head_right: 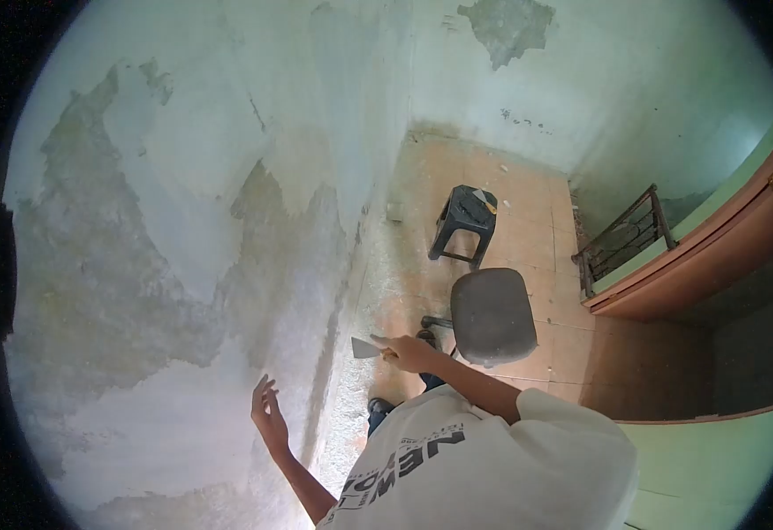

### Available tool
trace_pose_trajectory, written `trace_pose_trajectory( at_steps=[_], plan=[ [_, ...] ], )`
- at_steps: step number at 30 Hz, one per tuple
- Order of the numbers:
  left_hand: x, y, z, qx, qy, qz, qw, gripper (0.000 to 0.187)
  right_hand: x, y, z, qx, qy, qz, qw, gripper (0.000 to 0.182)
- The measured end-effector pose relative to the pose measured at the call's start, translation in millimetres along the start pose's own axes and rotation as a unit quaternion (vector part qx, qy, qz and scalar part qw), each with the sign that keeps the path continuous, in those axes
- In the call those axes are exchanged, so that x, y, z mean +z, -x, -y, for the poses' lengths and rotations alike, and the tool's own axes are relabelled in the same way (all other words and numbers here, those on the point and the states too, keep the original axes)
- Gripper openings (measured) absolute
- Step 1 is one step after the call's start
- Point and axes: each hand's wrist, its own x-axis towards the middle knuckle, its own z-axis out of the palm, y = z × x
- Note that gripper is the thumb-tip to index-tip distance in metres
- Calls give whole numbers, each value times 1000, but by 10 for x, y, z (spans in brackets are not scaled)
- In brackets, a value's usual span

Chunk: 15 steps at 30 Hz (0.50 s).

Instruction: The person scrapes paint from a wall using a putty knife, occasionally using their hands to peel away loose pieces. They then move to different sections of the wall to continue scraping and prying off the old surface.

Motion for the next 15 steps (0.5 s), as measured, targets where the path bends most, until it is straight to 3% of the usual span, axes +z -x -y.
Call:
trace_pose_trajectory(
  at_steps=[3, 6, 10, 15],
  plan=[
    [174, 146, 401, -22, -16, 34, 999, 30, -92, 59, -239, -4, -28, -2, 1000, 62],
    [448, 220, 412, -51, -37, 83, 995, 30, -179, 5, -720, 15, -44, -3, 999, 61],
    [1079, 61, -137, -84, -6, 97, 992, 33, -618, -321, -1009, 22, -53, 22, 998, 61],
    [2196, -543, -726, -60, 32, 125, 990, 35, -1411, -959, -1316, -2, -101, -2, 995, 57]
  ],
)
